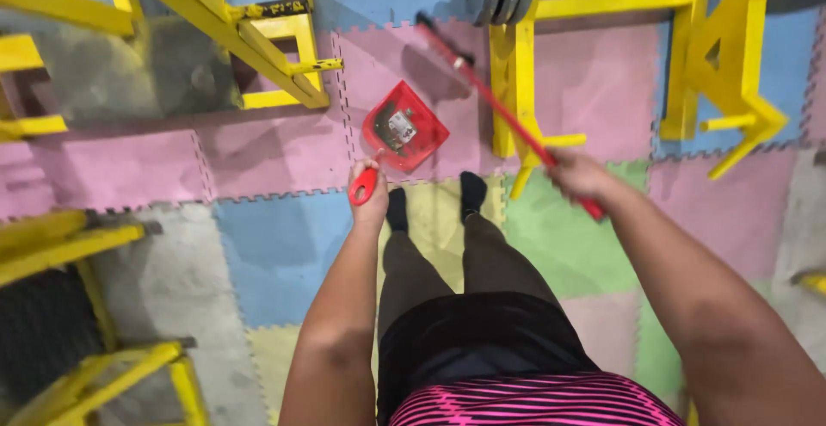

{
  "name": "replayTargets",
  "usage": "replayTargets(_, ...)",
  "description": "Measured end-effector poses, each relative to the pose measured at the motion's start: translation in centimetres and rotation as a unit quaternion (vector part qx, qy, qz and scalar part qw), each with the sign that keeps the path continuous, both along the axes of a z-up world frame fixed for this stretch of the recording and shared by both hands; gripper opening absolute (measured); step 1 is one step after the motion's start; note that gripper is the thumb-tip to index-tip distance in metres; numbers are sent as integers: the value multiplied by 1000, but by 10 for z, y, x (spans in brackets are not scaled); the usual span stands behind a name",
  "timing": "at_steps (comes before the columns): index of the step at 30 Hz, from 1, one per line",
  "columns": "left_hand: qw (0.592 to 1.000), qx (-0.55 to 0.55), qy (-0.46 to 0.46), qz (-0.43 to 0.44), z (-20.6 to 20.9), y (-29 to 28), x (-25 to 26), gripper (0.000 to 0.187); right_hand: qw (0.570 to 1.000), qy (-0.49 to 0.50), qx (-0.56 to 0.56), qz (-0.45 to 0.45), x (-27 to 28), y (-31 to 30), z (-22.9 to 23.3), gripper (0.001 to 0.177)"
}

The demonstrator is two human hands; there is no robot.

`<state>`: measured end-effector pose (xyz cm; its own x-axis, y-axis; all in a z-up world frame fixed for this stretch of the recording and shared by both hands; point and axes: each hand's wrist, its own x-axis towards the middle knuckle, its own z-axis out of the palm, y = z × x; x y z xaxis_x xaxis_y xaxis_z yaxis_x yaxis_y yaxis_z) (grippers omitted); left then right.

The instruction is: Sweeping the floor of a gym using a small hand broom and a dustpan.

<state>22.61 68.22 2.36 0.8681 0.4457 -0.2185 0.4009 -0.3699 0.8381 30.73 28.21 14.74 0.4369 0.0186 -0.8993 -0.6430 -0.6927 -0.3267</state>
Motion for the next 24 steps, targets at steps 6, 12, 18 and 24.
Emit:
replayTargets(6,992,-61,-42,-101,30,47,-4,23,997,-74,-35,-13,-37,53,-146,47)
replayTargets(12,978,-136,-45,-149,-4,70,1,15,999,-20,-31,-12,-162,164,-103,74)
replayTargets(18,979,-36,-80,-184,-13,79,5,31,964,105,93,-228,-173,129,25,69)
replayTargets(24,980,-68,-16,-186,-2,77,6,29,970,52,28,-235,-170,108,-21,55)
